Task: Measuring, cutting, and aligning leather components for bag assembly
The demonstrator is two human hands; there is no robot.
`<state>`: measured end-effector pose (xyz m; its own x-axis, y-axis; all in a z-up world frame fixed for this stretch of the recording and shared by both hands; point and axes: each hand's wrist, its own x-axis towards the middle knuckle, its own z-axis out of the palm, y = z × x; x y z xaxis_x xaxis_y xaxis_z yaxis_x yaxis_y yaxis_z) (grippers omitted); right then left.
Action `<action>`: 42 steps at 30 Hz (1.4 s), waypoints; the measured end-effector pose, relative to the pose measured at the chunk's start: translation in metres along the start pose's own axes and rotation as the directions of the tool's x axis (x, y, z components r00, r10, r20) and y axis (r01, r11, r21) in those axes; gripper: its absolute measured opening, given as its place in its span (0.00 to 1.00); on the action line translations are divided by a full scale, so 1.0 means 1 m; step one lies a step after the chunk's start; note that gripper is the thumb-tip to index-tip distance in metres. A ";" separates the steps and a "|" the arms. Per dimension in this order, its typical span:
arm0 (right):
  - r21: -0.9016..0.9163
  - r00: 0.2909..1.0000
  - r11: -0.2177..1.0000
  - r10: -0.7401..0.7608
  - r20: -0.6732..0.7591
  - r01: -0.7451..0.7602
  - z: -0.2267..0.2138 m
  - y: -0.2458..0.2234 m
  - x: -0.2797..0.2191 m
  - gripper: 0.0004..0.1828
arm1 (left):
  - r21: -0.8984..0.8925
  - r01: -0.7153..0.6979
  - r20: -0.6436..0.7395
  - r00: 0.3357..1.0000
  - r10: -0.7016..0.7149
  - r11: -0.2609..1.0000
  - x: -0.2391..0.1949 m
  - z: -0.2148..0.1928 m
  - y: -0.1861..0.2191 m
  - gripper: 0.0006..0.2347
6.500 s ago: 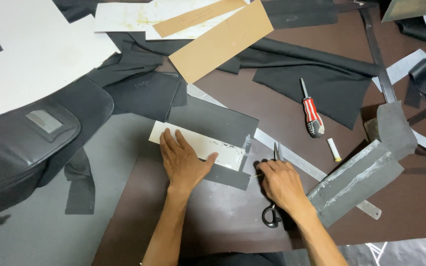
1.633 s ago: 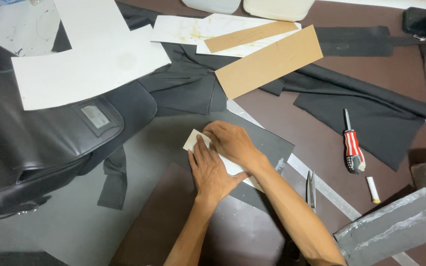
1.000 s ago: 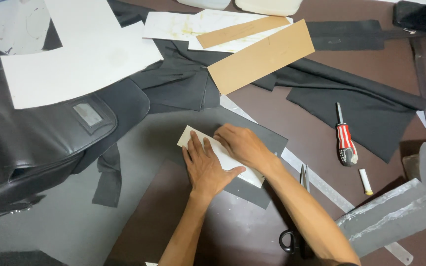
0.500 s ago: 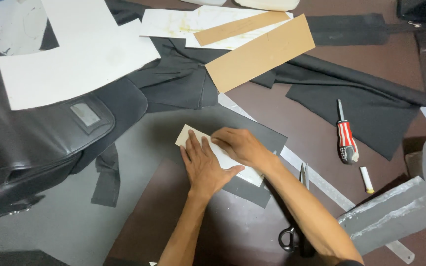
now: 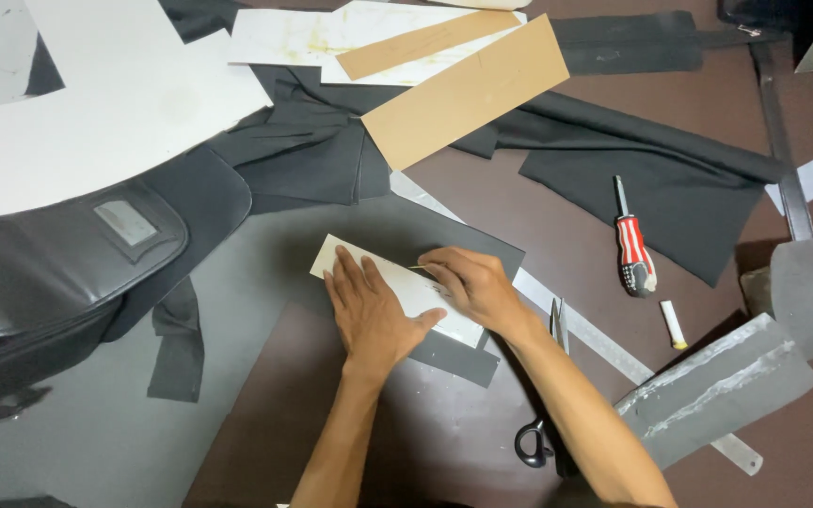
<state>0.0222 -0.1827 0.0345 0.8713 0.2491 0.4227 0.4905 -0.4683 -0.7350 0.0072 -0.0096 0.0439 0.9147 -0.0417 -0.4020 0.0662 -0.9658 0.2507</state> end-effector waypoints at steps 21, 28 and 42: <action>-0.147 0.989 0.989 0.034 0.144 -0.012 -0.047 -0.024 -0.032 0.09 | 0.054 0.008 0.000 1.000 -0.008 0.998 -0.005 -0.009 0.016 0.63; -0.226 0.992 0.974 0.046 0.120 -0.018 -0.071 -0.033 -0.062 0.10 | 0.078 0.005 0.015 1.000 -0.006 0.997 -0.002 -0.002 0.017 0.64; -0.281 0.991 0.959 0.080 0.104 -0.048 -0.076 -0.032 -0.080 0.10 | 0.103 -0.010 0.007 1.000 0.009 0.995 -0.004 -0.007 0.022 0.65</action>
<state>-0.0642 -0.2519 0.0650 0.9047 0.2974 0.3050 0.4239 -0.6988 -0.5762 0.0082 -0.0288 0.0571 0.9122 -0.0521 -0.4063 0.0162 -0.9865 0.1629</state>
